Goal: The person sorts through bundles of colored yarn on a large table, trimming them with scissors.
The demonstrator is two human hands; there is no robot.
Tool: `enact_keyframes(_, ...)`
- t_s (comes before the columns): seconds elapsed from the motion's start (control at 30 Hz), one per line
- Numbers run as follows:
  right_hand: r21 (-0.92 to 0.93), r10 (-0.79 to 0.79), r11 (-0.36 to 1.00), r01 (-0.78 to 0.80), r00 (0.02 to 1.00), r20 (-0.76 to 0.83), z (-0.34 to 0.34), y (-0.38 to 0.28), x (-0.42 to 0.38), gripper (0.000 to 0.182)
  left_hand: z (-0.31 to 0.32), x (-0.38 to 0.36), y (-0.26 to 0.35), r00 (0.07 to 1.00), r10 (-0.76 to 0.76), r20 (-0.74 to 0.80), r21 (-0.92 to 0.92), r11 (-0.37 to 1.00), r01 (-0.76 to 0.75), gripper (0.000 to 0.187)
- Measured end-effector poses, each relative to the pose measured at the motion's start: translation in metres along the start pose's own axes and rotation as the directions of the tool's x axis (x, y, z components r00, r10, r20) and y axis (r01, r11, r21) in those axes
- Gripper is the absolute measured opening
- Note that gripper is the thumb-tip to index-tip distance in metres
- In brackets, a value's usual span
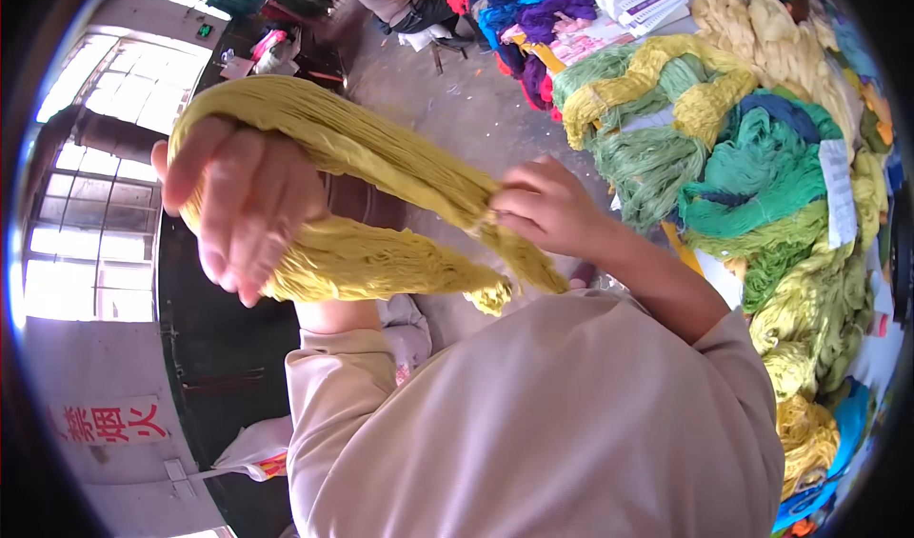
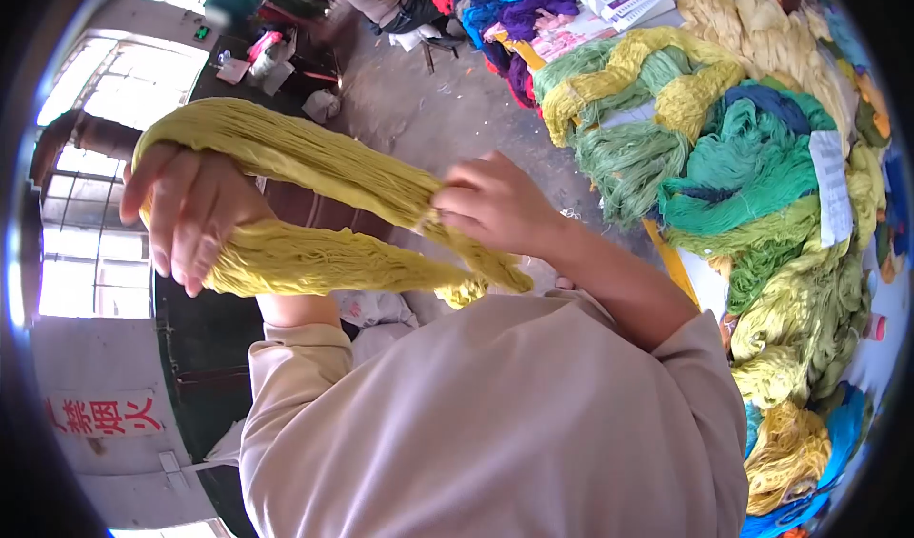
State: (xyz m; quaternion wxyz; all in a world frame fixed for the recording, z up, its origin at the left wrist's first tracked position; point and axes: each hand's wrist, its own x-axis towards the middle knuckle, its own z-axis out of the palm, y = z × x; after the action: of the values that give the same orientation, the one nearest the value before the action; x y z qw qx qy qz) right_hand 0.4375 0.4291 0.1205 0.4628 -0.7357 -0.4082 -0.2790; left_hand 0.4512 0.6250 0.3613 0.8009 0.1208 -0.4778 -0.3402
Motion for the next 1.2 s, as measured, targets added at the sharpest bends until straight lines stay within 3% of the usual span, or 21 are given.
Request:
enact_keyframes(0.1, 0.256, 0.171, 0.958, -0.129, 0.974, -0.149, -0.026, 0.004, -0.028, 0.011, -0.009, -0.012, 0.024, 0.996, 0.055, -0.068, -0.069, 0.996, -0.059, 0.029)
enact_keyframes(0.2, 0.296, 0.306, 0.923, -0.247, 0.937, -0.171, -0.053, 0.015, -0.04, 0.011, -0.011, -0.015, 0.017, 0.97, 0.227, -0.084, -0.129, 0.963, -0.236, 0.026)
enact_keyframes(0.3, 0.195, 0.101, 0.979, -0.062, 0.976, -0.195, -0.052, 0.006, -0.005, 0.018, -0.012, -0.008, 0.006, 0.97, 0.227, -0.081, -0.124, 0.964, -0.236, 0.026)
enact_keyframes(0.43, -0.147, -0.109, 0.981, 0.128, 0.985, 0.133, -0.002, 0.032, 0.033, 0.026, -0.018, 0.011, -0.006, 0.994, 0.088, 0.07, -0.186, 0.98, -0.074, 0.034)
enact_keyframes(0.53, -0.085, -0.022, 0.996, 0.042, 0.974, 0.224, -0.007, 0.05, 0.021, 0.021, -0.011, 0.012, 0.004, 0.995, 0.088, -0.047, -0.121, 0.988, -0.093, 0.04)
enact_keyframes(0.6, -0.068, -0.033, 0.997, 0.032, 0.999, -0.012, -0.023, 0.051, 0.007, 0.016, -0.011, 0.004, 0.023, 0.977, 0.163, -0.138, -0.026, 0.986, -0.168, 0.025)
enact_keyframes(0.67, -0.013, 0.028, 0.999, -0.03, 0.994, -0.106, -0.049, 0.043, -0.002, 0.015, -0.019, -0.013, 0.044, 0.928, 0.265, -0.262, 0.067, 0.964, -0.256, 0.033)
enact_keyframes(0.73, 0.225, 0.147, 0.967, -0.119, 0.983, -0.112, -0.063, 0.038, -0.009, 0.012, -0.04, -0.034, 0.071, 0.917, 0.258, -0.304, 0.119, 0.965, -0.232, 0.048)
enact_keyframes(0.77, 0.402, 0.28, 0.88, -0.253, 0.96, -0.009, -0.072, 0.035, -0.015, 0.01, -0.048, -0.041, 0.073, 0.904, 0.266, -0.334, 0.138, 0.963, -0.232, 0.049)
enact_keyframes(0.83, 0.738, 0.467, 0.542, -0.403, 0.874, 0.134, -0.084, 0.022, -0.018, 0.016, -0.06, -0.05, 0.074, 0.905, 0.233, -0.357, 0.154, 0.97, -0.189, 0.055)
enact_keyframes(0.87, 0.808, 0.398, 0.516, -0.284, 0.915, 0.068, -0.09, 0.015, -0.009, 0.023, -0.063, -0.052, 0.074, 0.91, 0.227, -0.347, 0.206, 0.965, -0.162, 0.056)
enact_keyframes(0.93, 0.87, 0.432, 0.4, -0.287, 0.897, 0.097, -0.107, 0.012, -0.008, 0.025, -0.072, -0.064, 0.079, 0.902, 0.24, -0.359, 0.265, 0.953, -0.149, 0.06)
enact_keyframes(1.0, 0.648, 0.577, 0.574, -0.501, 0.809, 0.115, -0.134, 0.022, -0.021, 0.014, -0.082, -0.08, 0.094, 0.874, 0.308, -0.375, 0.315, 0.93, -0.192, 0.062)
enact_keyframes(1.07, 0.404, 0.659, 0.637, -0.656, 0.736, 0.157, -0.157, 0.043, -0.05, 0.011, -0.089, -0.101, 0.113, 0.853, 0.342, -0.394, 0.349, 0.914, -0.205, 0.053)
enact_keyframes(1.1, 0.316, 0.693, 0.629, -0.71, 0.696, 0.186, -0.161, 0.05, -0.065, 0.011, -0.089, -0.107, 0.117, 0.824, 0.362, -0.435, 0.387, 0.902, -0.192, 0.052)
enact_keyframes(1.13, 0.216, 0.736, 0.609, -0.763, 0.645, 0.205, -0.164, 0.053, -0.08, 0.011, -0.088, -0.105, 0.115, 0.842, 0.317, -0.437, 0.31, 0.932, -0.19, 0.053)
enact_keyframes(1.17, -0.019, 0.755, 0.629, -0.777, 0.605, 0.255, -0.16, 0.052, -0.092, 0.014, -0.088, -0.1, 0.11, 0.858, 0.265, -0.44, 0.245, 0.955, -0.169, 0.059)
enact_keyframes(1.2, -0.105, 0.785, 0.545, -0.832, 0.463, 0.411, -0.154, 0.058, -0.111, 0.028, -0.094, -0.099, 0.097, 0.831, 0.281, -0.48, 0.261, 0.95, -0.171, 0.058)
